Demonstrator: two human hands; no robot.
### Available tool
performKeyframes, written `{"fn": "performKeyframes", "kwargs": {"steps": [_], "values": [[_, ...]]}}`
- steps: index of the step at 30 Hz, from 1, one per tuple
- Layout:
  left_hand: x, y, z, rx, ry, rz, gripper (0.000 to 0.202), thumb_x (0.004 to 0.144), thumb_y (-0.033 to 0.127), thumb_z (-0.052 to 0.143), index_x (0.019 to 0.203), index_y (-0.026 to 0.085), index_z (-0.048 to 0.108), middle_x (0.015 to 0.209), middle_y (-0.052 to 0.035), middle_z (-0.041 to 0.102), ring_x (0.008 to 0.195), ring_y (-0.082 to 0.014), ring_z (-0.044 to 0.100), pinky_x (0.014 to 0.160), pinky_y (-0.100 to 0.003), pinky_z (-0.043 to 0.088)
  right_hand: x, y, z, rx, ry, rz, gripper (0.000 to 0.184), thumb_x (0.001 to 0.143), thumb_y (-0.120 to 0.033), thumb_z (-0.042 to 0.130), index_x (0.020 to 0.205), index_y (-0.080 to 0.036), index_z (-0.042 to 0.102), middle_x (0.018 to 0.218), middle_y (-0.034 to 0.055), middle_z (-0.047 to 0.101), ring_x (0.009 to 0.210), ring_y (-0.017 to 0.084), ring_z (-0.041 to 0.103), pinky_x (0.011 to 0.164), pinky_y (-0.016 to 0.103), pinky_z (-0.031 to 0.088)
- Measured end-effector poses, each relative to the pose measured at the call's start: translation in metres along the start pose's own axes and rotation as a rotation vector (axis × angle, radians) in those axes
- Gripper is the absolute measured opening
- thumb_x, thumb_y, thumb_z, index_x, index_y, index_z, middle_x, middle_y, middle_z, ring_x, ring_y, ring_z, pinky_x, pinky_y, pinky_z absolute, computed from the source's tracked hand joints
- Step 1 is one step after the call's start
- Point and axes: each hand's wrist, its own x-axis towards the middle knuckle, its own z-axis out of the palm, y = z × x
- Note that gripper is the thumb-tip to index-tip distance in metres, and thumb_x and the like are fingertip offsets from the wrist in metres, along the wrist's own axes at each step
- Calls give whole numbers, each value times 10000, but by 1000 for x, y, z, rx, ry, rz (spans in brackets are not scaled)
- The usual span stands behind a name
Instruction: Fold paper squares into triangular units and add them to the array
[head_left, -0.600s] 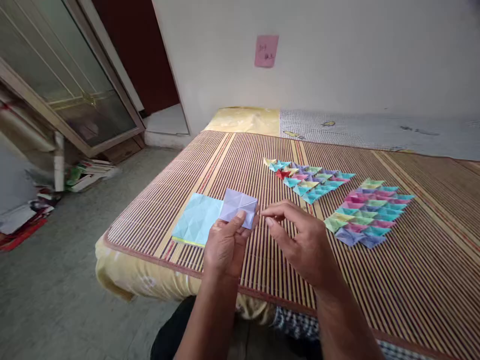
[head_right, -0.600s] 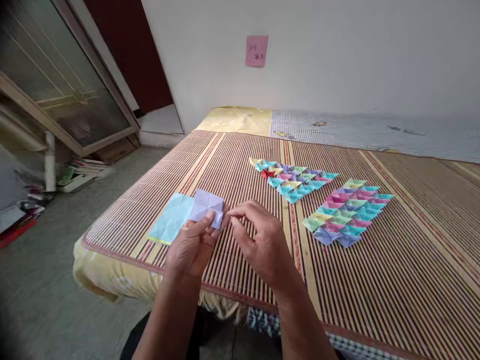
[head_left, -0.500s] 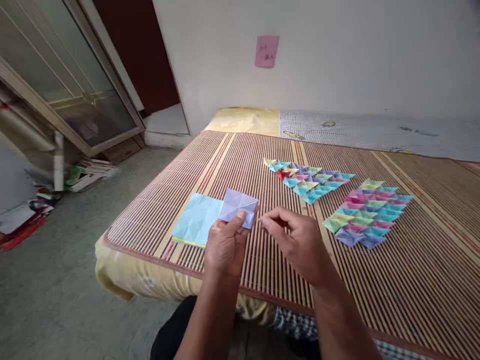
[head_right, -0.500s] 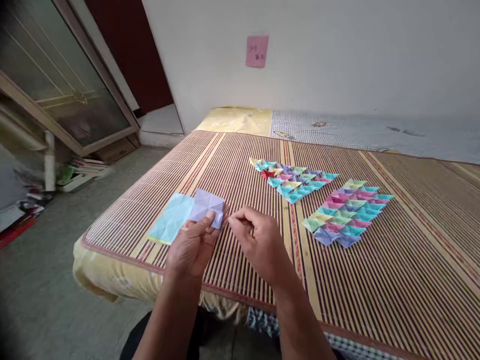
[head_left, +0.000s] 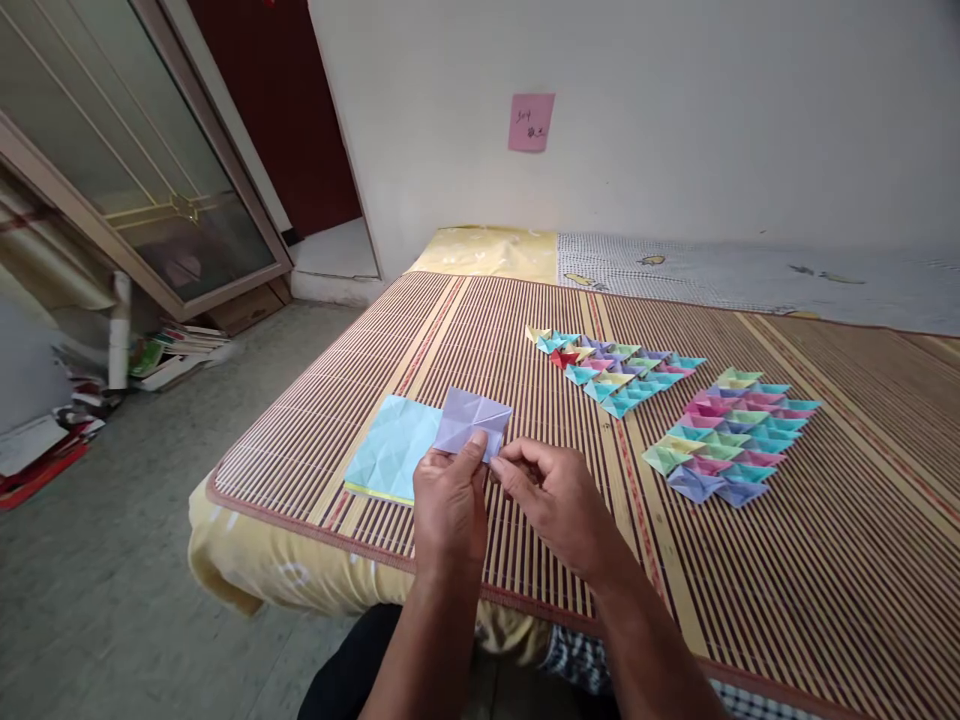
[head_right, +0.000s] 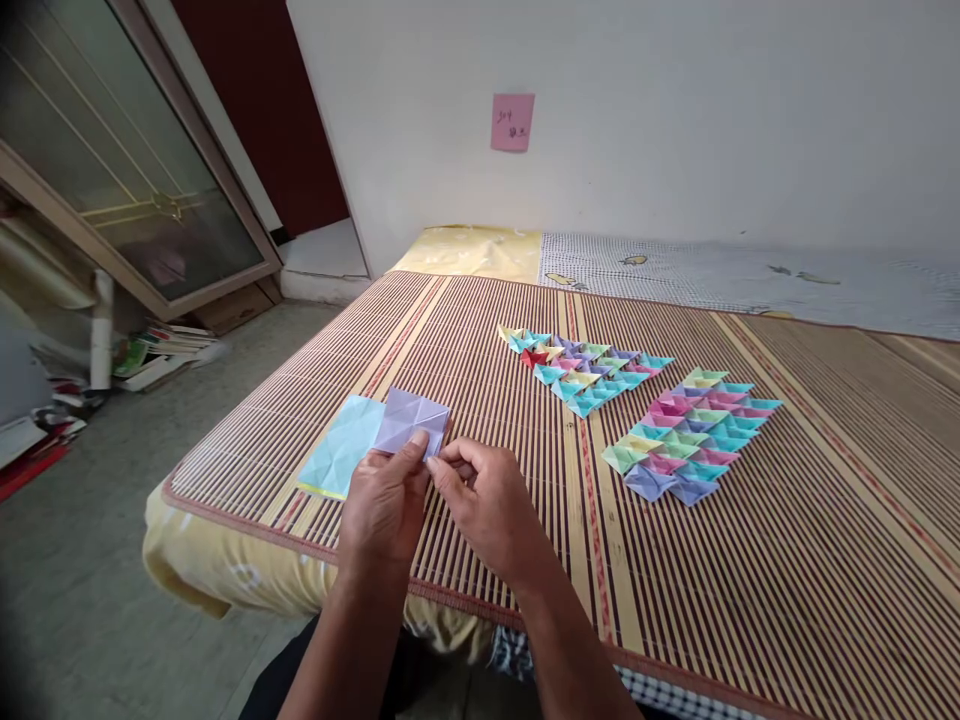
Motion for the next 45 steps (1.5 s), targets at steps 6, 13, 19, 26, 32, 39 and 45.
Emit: {"fn": "performKeyframes", "kwargs": {"steps": [6, 13, 19, 26, 32, 39, 45], "values": [[-2, -9, -2, 109, 40, 120, 263, 616, 228, 928, 650, 146, 681, 716, -14, 731, 731, -168, 701, 738, -277, 547, 0, 5, 11, 27, 71, 32, 235, 933, -297, 577, 722, -194, 596, 588, -45, 490, 502, 106, 413, 468, 236, 298], [1, 6, -1, 3, -68, -109, 373, 531, 292, 994, 750, 137, 734, 713, -22, 717, 655, -158, 665, 646, -268, 518, 2, 7, 10, 119, 64, -63, 222, 974, -306, 573, 788, -193, 617, 701, -9, 593, 626, 133, 543, 582, 236, 423], [2, 11, -5, -8, -129, -188, 367, 533, 293, 1007, 712, 115, 741, 714, -25, 713, 608, -106, 594, 570, -217, 479, 4, 13, 12, 191, 59, -70, 201, 971, -308, 596, 809, -197, 635, 739, 7, 640, 650, 143, 575, 636, 254, 482], [4, 7, -6, 41, -83, -98, 333, 517, 281, 995, 683, 115, 760, 716, -55, 760, 635, -153, 666, 629, -259, 513, 4, 14, 5, 162, -18, 7, 273, 982, -380, 617, 792, -186, 649, 716, 9, 621, 647, 149, 563, 603, 258, 451], [-3, 3, -10, 317, -225, 55, 203, 784, 309, 846, 888, 135, 836, 839, -88, 824, 853, -258, 761, 867, -364, 557, 4, 13, -20, 155, 208, 10, 412, 1014, -535, 598, 784, -197, 648, 742, 13, 616, 684, 159, 566, 642, 276, 458], [-6, 7, -10, 609, -350, 186, 132, 862, 263, 782, 929, 184, 863, 954, -80, 842, 960, -291, 762, 956, -380, 552, 3, 8, -34, 85, 126, 47, 373, 978, -466, 632, 717, -200, 656, 643, -14, 529, 637, 158, 504, 610, 289, 401], [-5, 13, -11, 768, -440, 264, 182, 931, 249, 708, 1004, 234, 874, 983, -69, 835, 943, -282, 746, 903, -366, 548, 2, 12, -43, 209, 26, 83, 277, 936, -420, 703, 760, -207, 717, 728, -5, 614, 731, 161, 566, 704, 283, 461]]}}
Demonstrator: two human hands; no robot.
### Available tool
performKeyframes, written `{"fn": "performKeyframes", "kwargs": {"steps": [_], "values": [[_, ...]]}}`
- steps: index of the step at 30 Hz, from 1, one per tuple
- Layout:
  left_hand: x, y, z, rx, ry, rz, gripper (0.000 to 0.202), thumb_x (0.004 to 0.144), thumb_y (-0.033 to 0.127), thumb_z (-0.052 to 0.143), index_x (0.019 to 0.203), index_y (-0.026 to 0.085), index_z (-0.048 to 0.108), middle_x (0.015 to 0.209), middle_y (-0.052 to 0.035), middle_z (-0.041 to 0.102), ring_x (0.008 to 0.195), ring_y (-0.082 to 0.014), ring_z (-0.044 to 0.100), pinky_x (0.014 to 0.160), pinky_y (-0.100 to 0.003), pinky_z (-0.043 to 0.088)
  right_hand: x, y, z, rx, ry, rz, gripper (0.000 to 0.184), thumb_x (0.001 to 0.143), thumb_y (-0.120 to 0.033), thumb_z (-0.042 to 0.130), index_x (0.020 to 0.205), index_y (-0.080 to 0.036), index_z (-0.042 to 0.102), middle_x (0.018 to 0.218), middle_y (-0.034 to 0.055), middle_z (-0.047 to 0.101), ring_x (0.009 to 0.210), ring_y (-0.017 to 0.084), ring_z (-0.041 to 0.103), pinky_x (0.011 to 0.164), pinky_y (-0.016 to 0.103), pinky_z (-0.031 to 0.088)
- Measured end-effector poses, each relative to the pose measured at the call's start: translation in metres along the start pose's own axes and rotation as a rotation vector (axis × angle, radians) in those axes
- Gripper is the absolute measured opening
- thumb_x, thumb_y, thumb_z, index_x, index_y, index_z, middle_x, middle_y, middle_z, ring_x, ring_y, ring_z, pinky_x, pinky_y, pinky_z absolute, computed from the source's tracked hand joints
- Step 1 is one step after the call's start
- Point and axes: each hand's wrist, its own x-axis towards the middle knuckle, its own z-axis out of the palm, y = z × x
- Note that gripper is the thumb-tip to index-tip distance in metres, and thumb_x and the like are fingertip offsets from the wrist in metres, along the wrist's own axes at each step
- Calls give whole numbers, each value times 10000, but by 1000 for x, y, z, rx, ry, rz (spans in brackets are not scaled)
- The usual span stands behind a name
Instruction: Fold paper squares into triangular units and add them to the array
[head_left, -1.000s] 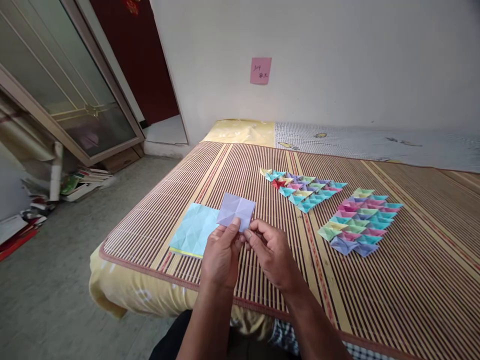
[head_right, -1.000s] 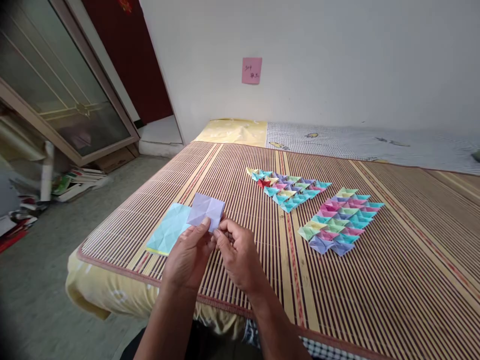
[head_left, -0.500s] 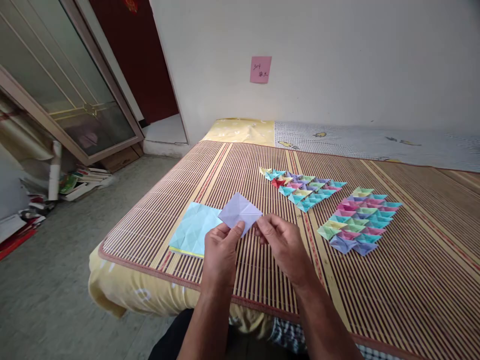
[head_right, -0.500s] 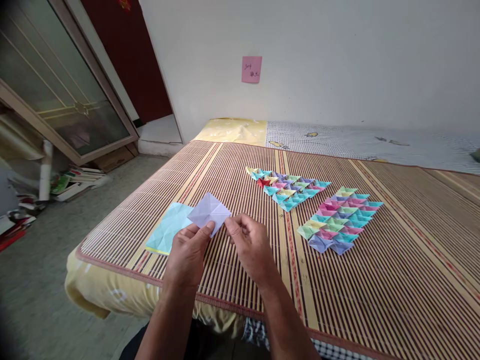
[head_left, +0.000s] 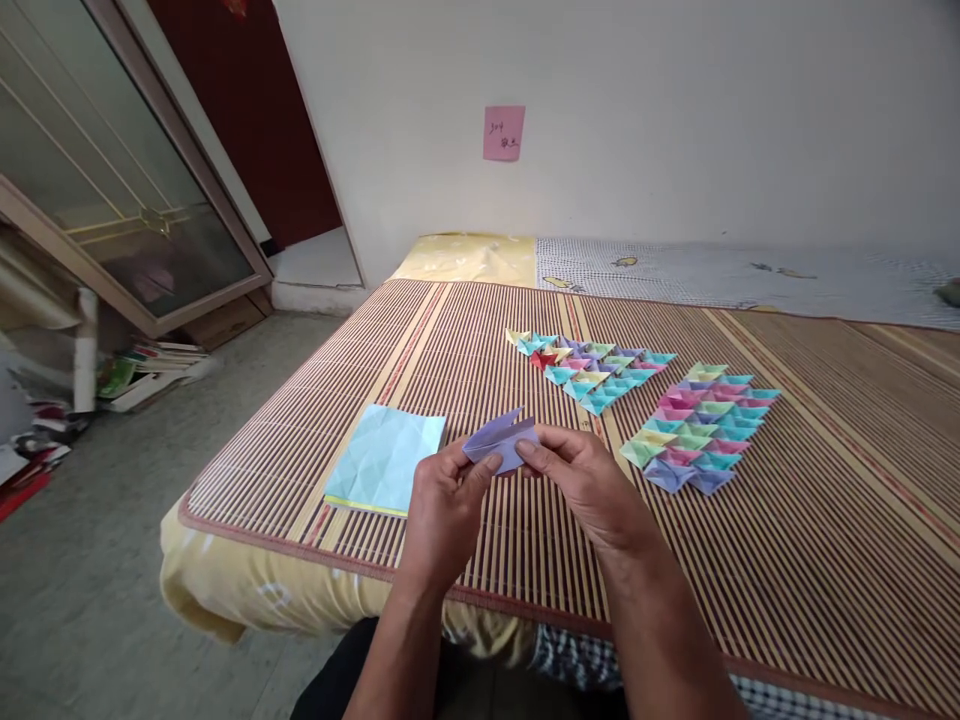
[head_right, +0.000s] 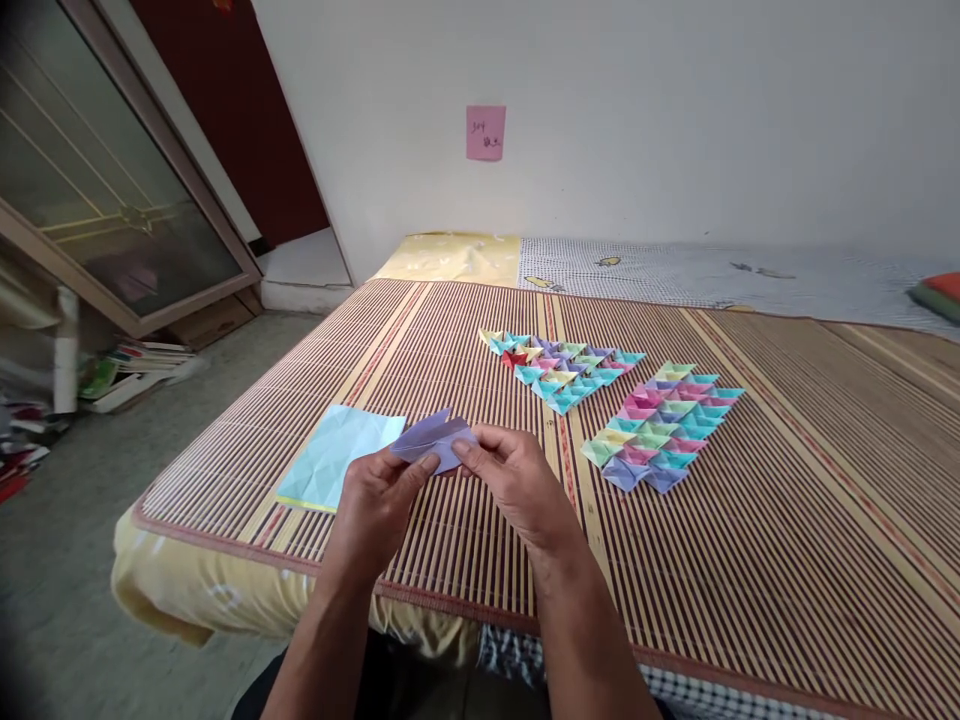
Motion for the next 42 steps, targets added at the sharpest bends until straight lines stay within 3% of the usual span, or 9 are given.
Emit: {"fn": "performKeyframes", "kwargs": {"steps": [2, 6, 13, 18, 22, 26, 30, 35, 42], "values": [[0, 2, -2, 43, -30, 26, 211, 948, 239, 683, 1045, 245, 871, 980, -65, 831, 928, -273, 741, 885, -357, 545, -1, 1, -1, 71, -35, 24, 212, 903, -411, 744, 826, -214, 756, 796, 6, 678, 799, 173, 619, 778, 298, 498], [1, 4, -5, 89, -41, 63, 171, 937, 240, 709, 958, 240, 878, 921, -71, 820, 911, -277, 732, 872, -353, 538, -1, 2, 0, 129, -46, 46, 193, 857, -405, 803, 856, -214, 777, 889, 29, 734, 909, 209, 673, 872, 347, 546], [1, 2, -11, -28, -171, -12, 165, 934, 298, 733, 911, 224, 879, 869, -92, 822, 831, -264, 739, 809, -346, 552, -2, -1, 6, 152, -41, 41, 197, 824, -394, 851, 891, -221, 786, 839, 21, 742, 766, 183, 681, 736, 321, 586], [1, 0, -12, -74, -234, -58, 173, 905, 318, 767, 816, 205, 862, 803, -93, 797, 795, -253, 714, 785, -337, 540, -2, 3, 12, 182, -19, 44, 216, 821, -382, 842, 968, -225, 821, 885, 33, 782, 807, 197, 727, 706, 313, 610], [1, -5, -9, -108, -208, -85, 177, 904, 341, 766, 838, 199, 848, 781, -73, 765, 755, -228, 675, 789, -332, 523, -2, 7, 14, 203, 15, 34, 195, 827, -355, 840, 966, -219, 827, 882, 31, 800, 835, 203, 742, 745, 320, 610], [1, -1, -8, -159, -204, -108, 167, 892, 351, 776, 943, 203, 834, 861, -72, 757, 844, -232, 672, 828, -323, 505, -2, 7, 13, 170, 54, 7, 176, 842, -359, 831, 944, -216, 826, 855, 25, 789, 838, 201, 740, 792, 322, 597], [1, 8, -9, -127, -103, -99, 222, 889, 399, 773, 817, 190, 754, 770, -38, 682, 749, -188, 606, 724, -279, 471, -3, 2, 13, 70, 80, -9, 207, 847, -407, 818, 918, -213, 818, 816, 28, 763, 764, 203, 714, 702, 315, 584], [0, 11, -5, -184, 53, -135, 313, 818, 427, 829, 730, 181, 654, 650, 9, 601, 608, -136, 517, 609, -246, 414, -4, -7, 22, -75, 115, -70, 221, 855, -398, 794, 781, -195, 751, 682, 0, 627, 653, 171, 593, 579, 278, 487], [0, 8, -1, -369, 66, -192, 286, 795, 378, 852, 754, 174, 656, 707, 1, 656, 668, -134, 579, 682, -244, 459, -5, -7, 29, -220, 185, -188, 278, 900, -305, 729, 676, -205, 600, 653, -39, 468, 612, 134, 448, 554, 268, 369]]}}
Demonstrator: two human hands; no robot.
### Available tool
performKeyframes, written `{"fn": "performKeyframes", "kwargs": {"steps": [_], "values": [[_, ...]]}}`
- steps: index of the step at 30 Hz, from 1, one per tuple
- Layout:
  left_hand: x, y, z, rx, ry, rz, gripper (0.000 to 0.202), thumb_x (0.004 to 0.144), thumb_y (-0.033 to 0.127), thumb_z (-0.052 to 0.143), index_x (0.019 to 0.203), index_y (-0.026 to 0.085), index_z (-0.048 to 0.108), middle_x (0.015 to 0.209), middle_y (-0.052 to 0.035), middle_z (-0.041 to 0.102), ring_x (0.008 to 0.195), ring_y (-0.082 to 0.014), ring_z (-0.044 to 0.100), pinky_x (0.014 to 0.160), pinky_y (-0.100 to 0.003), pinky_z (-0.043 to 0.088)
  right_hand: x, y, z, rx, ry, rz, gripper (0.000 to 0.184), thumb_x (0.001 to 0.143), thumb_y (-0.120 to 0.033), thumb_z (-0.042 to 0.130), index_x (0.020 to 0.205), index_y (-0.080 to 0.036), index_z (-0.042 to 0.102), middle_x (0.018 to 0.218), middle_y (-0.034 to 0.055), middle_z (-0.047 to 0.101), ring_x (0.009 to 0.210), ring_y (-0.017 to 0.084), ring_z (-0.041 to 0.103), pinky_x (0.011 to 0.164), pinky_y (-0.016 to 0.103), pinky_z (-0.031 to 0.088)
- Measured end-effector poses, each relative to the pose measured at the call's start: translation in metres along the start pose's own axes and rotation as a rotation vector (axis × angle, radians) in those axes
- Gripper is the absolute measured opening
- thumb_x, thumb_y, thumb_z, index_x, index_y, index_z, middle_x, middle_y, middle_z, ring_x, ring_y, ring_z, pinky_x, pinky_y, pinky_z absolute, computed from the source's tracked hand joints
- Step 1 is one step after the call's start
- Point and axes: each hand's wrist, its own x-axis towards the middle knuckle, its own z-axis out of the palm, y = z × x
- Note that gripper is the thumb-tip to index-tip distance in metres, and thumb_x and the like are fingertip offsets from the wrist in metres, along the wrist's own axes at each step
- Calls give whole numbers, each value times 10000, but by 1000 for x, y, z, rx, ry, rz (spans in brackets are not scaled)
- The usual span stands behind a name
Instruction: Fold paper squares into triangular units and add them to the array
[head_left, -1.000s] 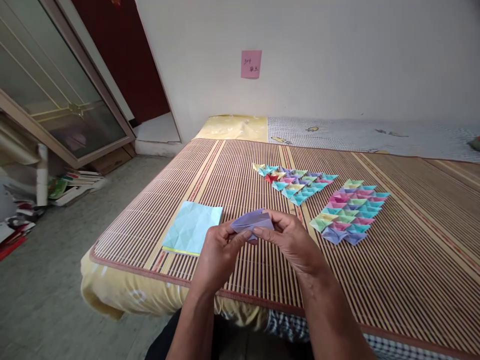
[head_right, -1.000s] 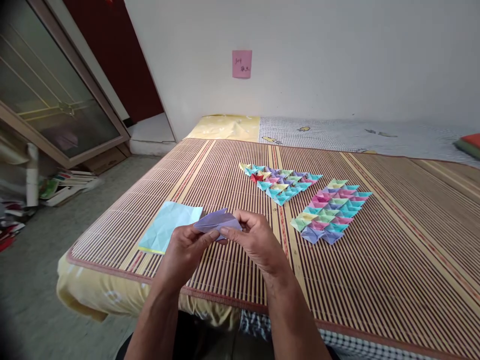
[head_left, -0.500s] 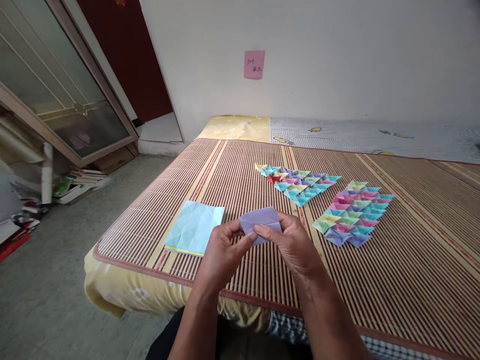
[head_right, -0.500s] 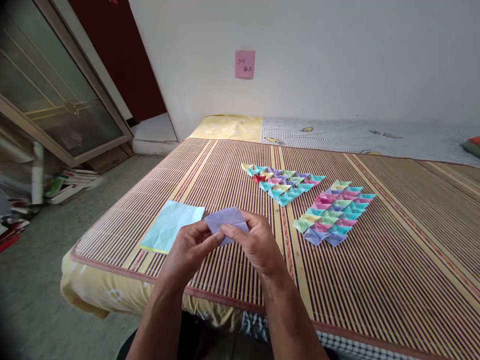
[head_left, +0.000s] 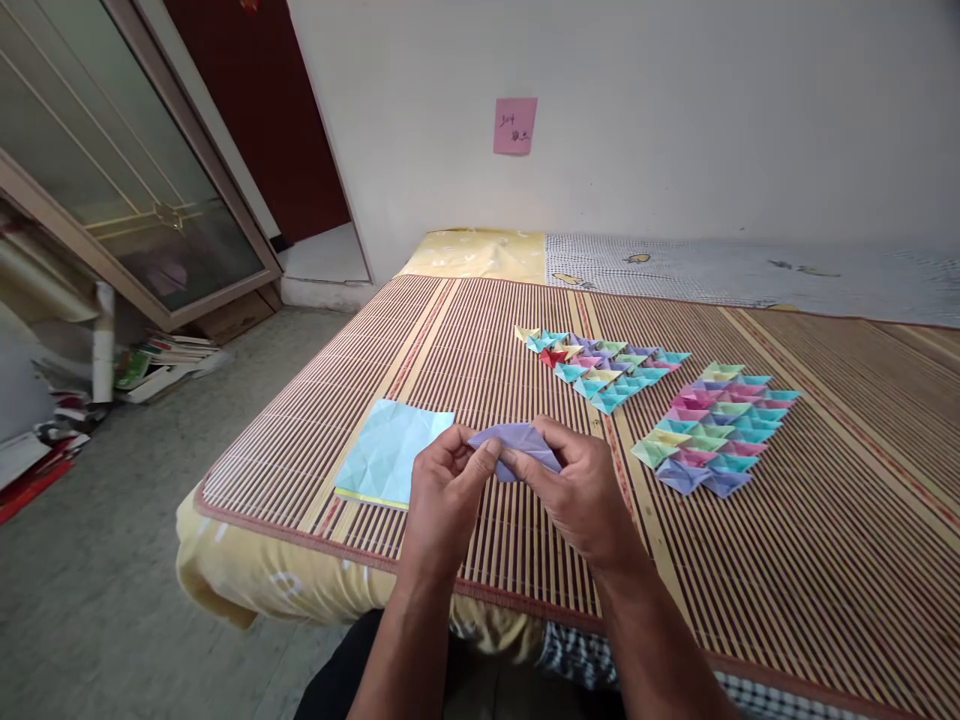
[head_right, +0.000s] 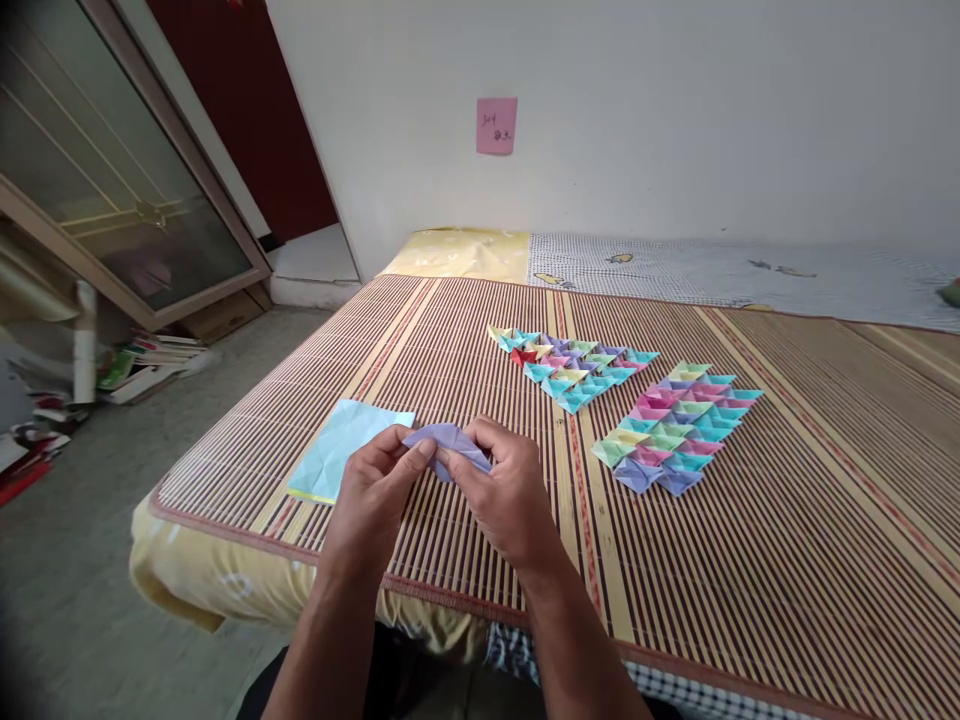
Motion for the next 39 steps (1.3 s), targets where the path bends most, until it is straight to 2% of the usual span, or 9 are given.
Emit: {"fn": "performKeyframes", "kwargs": {"steps": [7, 13, 17, 24, 30, 35, 39], "values": [[2, -4, -5, -49, -37, 27, 152, 819, 288, 822, 833, 154, 752, 770, -19, 720, 755, -143, 624, 773, -247, 479, 1, -1, 1, -77, 34, -108, 275, 918, -236, 690, 667, -210, 579, 661, -39, 490, 595, 128, 454, 565, 276, 356], [5, -2, -2, -197, 32, -38, 258, 695, 286, 905, 863, 150, 764, 760, -24, 730, 740, -148, 644, 745, -249, 493, 0, -1, 2, -77, 45, -147, 216, 912, -203, 691, 709, -211, 618, 684, -32, 524, 614, 138, 488, 573, 277, 367], [5, -2, -1, -207, 44, -38, 259, 678, 296, 922, 808, 141, 761, 722, -25, 719, 691, -141, 633, 721, -251, 499, 0, -1, 2, -82, 51, -172, 219, 911, -196, 697, 710, -207, 610, 688, -38, 527, 611, 134, 495, 571, 272, 366], [5, -5, -3, -201, 35, -23, 216, 716, 299, 906, 787, 142, 777, 731, -43, 757, 718, -155, 665, 761, -263, 524, 0, 2, 2, -64, 43, -153, 226, 915, -202, 701, 711, -205, 604, 692, -40, 526, 620, 130, 487, 578, 272, 361], [5, -6, -5, -168, 37, -2, 199, 765, 315, 881, 765, 151, 768, 712, -25, 744, 706, -143, 647, 741, -249, 513, 0, 3, 2, -21, 16, -116, 233, 918, -211, 695, 707, -204, 596, 690, -43, 512, 620, 124, 479, 576, 270, 360], [4, -5, -4, -150, 21, 5, 172, 775, 304, 861, 792, 155, 777, 735, -33, 758, 718, -160, 664, 771, -270, 517, 0, 2, 2, -11, 17, -96, 225, 906, -218, 708, 708, -203, 603, 689, -43, 520, 622, 123, 482, 579, 270, 369], [5, -7, -5, -111, -10, 20, 164, 846, 317, 802, 845, 153, 790, 760, -39, 756, 750, -177, 671, 791, -283, 509, 0, 4, 1, 39, -15, -24, 228, 907, -269, 721, 705, -200, 643, 677, -34, 547, 629, 135, 500, 588, 277, 392]]}}
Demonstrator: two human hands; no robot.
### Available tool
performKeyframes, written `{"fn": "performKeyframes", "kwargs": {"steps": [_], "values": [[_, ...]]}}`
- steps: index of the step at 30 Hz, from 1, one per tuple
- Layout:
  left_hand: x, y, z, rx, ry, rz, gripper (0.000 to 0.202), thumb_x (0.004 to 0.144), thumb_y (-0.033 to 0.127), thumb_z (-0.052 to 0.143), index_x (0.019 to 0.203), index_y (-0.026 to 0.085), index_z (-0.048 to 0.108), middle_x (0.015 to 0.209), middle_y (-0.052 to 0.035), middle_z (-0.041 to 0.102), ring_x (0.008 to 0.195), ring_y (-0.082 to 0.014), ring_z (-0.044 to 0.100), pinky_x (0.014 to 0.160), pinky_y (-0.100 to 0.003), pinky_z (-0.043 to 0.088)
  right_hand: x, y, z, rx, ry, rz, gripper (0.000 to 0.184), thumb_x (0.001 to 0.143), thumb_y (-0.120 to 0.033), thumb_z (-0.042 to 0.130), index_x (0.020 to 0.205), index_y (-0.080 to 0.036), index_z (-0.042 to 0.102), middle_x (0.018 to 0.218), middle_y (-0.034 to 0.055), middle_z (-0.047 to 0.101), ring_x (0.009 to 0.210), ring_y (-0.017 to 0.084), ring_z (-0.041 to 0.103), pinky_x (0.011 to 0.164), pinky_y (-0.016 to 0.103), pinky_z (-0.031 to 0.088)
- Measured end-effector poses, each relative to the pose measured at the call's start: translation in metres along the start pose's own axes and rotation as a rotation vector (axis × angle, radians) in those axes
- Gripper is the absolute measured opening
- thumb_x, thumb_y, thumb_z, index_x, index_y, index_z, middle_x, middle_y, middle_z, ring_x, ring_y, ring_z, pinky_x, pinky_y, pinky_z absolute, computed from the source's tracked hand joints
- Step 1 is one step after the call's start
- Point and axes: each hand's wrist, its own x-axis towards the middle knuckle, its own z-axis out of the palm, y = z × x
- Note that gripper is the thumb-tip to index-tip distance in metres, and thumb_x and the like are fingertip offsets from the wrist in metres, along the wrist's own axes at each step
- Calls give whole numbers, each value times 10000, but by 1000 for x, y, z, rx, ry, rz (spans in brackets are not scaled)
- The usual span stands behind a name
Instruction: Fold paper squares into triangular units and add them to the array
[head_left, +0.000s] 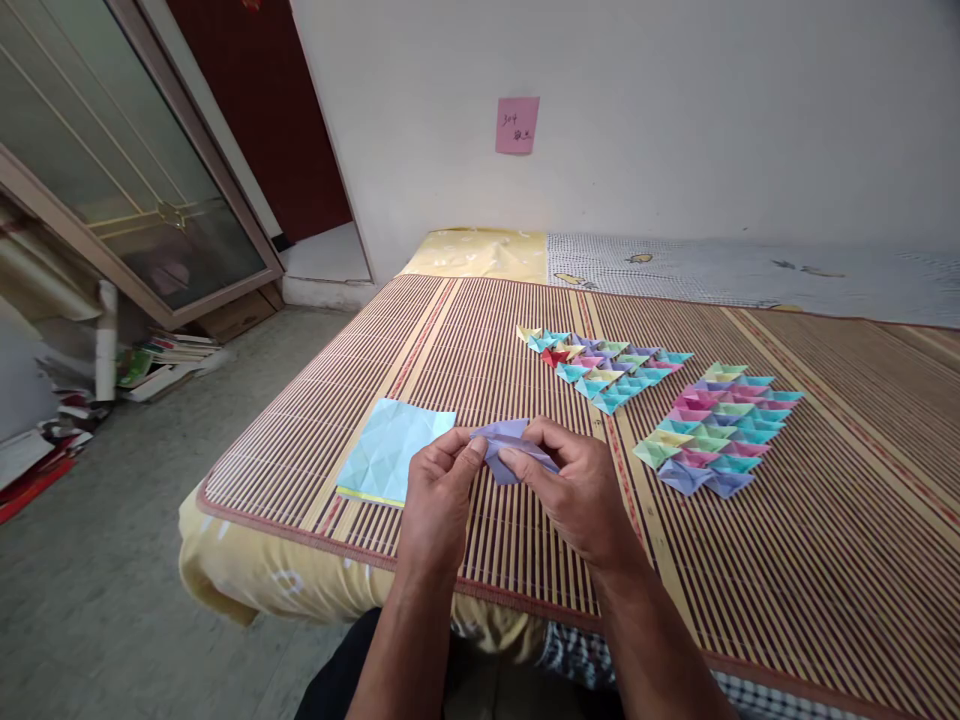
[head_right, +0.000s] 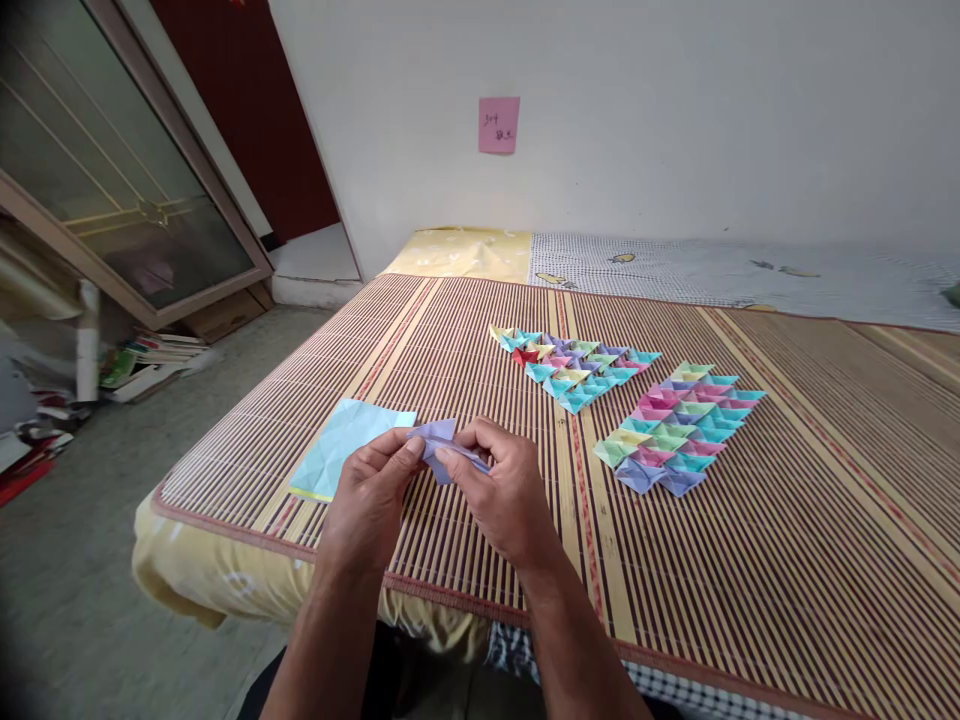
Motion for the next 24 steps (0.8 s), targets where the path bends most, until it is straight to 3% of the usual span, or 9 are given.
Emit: {"fn": "performKeyframes", "kwargs": {"steps": [4, 9, 12, 18, 24], "values": [[0, -1, -1, 10, -41, 4, 285, 933, 424, 737, 840, 157, 771, 794, -49, 745, 742, -172, 649, 728, -276, 497, -1, 5, -1, 76, -25, 103, 172, 907, -348, 745, 832, -193, 741, 749, -2, 644, 672, 163, 568, 614, 293, 439], [-1, 1, 1, -4, -42, -40, 270, 748, 359, 916, 827, 155, 758, 756, -30, 736, 714, -161, 651, 736, -274, 514, -1, 4, -1, 35, 11, 105, 206, 891, -386, 770, 830, -189, 750, 711, -5, 625, 635, 159, 552, 588, 286, 441], [-1, 0, 1, -9, 14, -34, 242, 740, 326, 907, 743, 153, 738, 693, -15, 705, 676, -148, 629, 701, -259, 500, -2, 2, 0, 24, 10, 82, 181, 896, -361, 754, 858, -184, 764, 706, -5, 626, 641, 158, 550, 588, 279, 448], [-2, 0, -3, 11, -1, -33, 180, 802, 294, 848, 745, 154, 752, 694, -10, 694, 681, -141, 603, 716, -255, 490, -2, 2, -2, 71, -5, 128, 205, 887, -367, 770, 924, -167, 796, 725, 6, 669, 650, 161, 584, 590, 269, 471], [-1, 1, -6, 28, -78, -30, 304, 942, 430, 725, 808, 163, 781, 710, -30, 706, 706, -171, 623, 704, -273, 495, 0, 3, -6, 192, -40, 167, 198, 863, -376, 805, 932, -191, 812, 809, 28, 756, 728, 195, 678, 670, 298, 552]]}}
